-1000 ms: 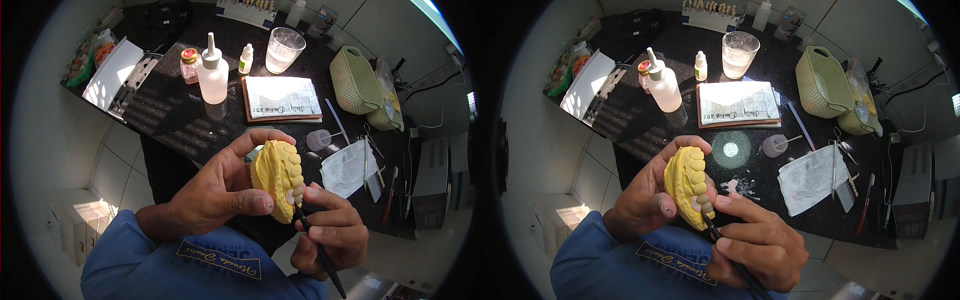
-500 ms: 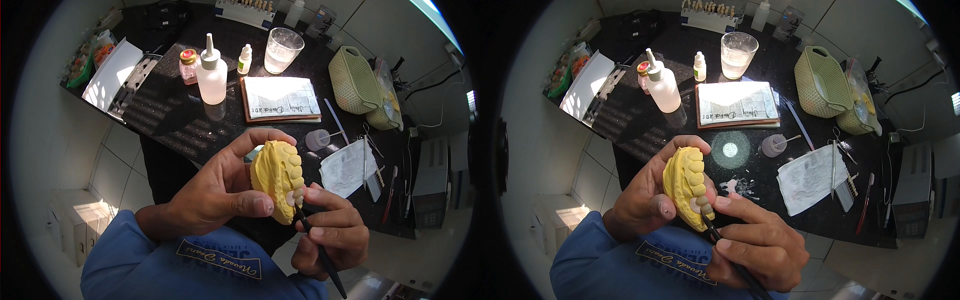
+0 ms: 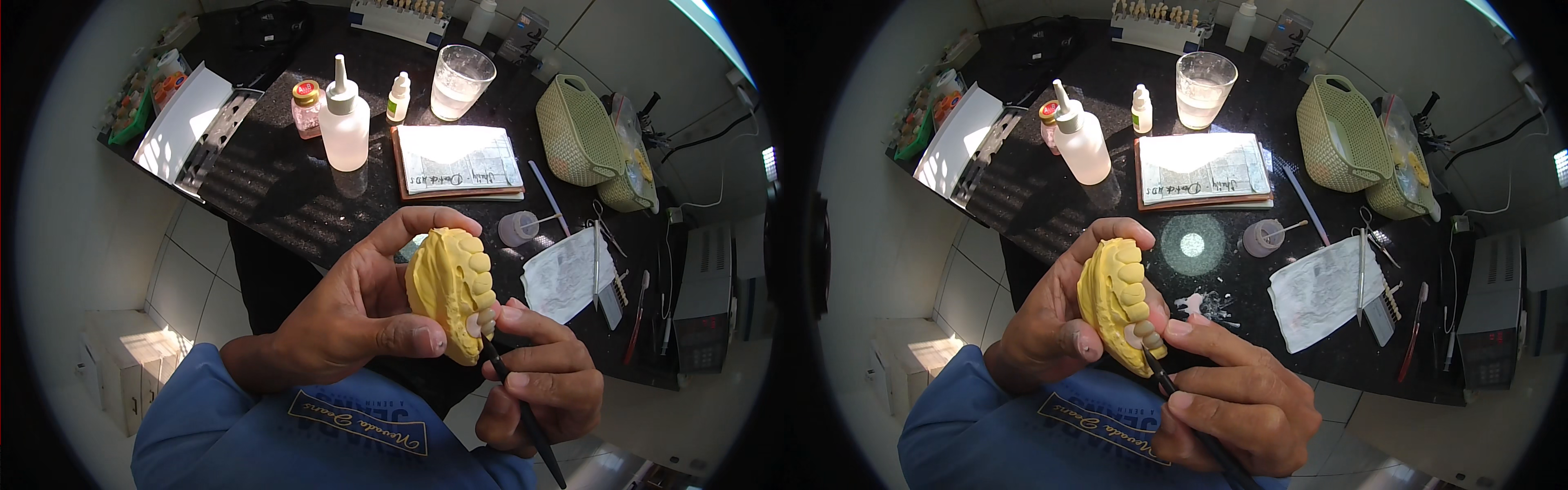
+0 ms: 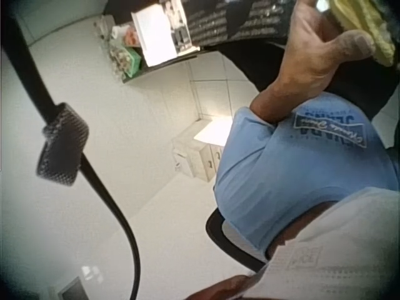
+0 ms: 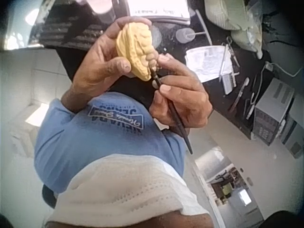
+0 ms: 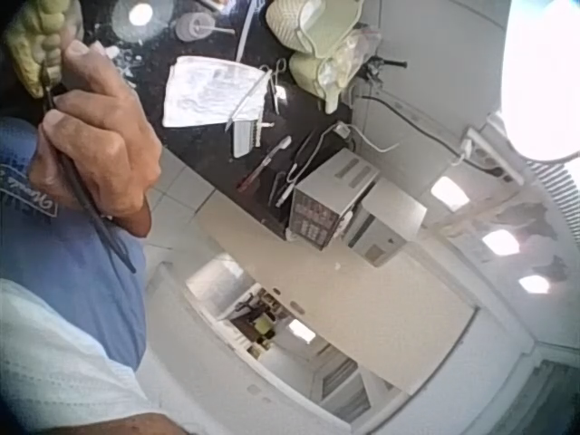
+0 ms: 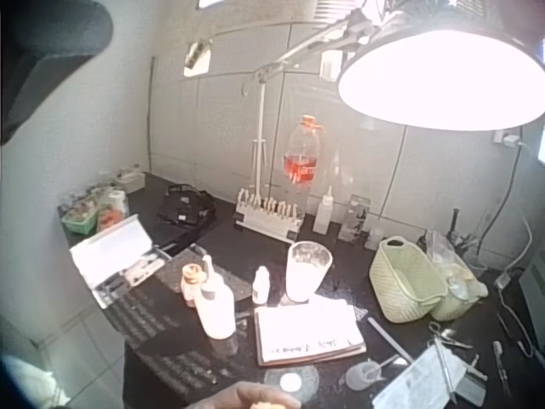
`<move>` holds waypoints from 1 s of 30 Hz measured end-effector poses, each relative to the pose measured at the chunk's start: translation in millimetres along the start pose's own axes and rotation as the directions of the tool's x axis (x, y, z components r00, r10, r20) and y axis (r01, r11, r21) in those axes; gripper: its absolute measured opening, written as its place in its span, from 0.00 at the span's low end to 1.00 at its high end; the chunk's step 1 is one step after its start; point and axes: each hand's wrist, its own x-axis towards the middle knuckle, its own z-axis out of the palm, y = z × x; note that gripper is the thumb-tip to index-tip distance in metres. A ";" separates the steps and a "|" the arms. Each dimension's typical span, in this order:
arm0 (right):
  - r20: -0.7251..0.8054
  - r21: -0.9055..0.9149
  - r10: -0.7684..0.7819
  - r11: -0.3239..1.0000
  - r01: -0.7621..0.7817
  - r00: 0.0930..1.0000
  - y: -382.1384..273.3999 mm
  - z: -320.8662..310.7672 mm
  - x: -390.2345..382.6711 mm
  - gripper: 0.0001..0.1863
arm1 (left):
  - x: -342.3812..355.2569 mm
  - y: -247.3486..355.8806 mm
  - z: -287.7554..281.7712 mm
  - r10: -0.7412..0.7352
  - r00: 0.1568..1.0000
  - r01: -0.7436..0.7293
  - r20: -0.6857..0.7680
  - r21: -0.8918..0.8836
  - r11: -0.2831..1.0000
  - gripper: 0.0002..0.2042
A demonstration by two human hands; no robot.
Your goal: Applying and sculpting pink dental modeling wax to a yellow dental arch plaster cast to construct a prosthetic gingival matrix.
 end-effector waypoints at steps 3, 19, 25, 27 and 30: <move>-0.016 0.020 0.001 1.000 -0.001 1.000 1.1 0.8 -1.3 0.15 | -0.5 -0.2 -0.9 0.009 1.000 -0.009 0.004 0.011 1.000 0.36; -0.184 -0.249 0.046 0.964 -0.092 0.982 12.2 0.1 -11.5 0.24 | 2.0 0.3 9.4 0.051 0.981 -0.036 -0.186 0.085 0.996 0.41; -0.266 -0.136 0.095 0.982 -0.135 0.959 20.3 10.6 -9.9 0.27 | 5.6 -14.4 0.8 0.161 0.984 -0.160 -0.075 0.020 0.987 0.34; -0.197 -0.203 0.106 0.968 -0.147 0.975 20.2 11.3 -5.4 0.23 | 4.9 -17.3 3.4 0.153 0.982 -0.150 -0.111 0.034 0.988 0.35; -0.205 -0.175 0.143 0.968 -0.180 0.968 22.3 10.7 -5.9 0.20 | 7.6 -17.5 11.5 0.147 0.973 -0.132 -0.177 0.092 0.987 0.34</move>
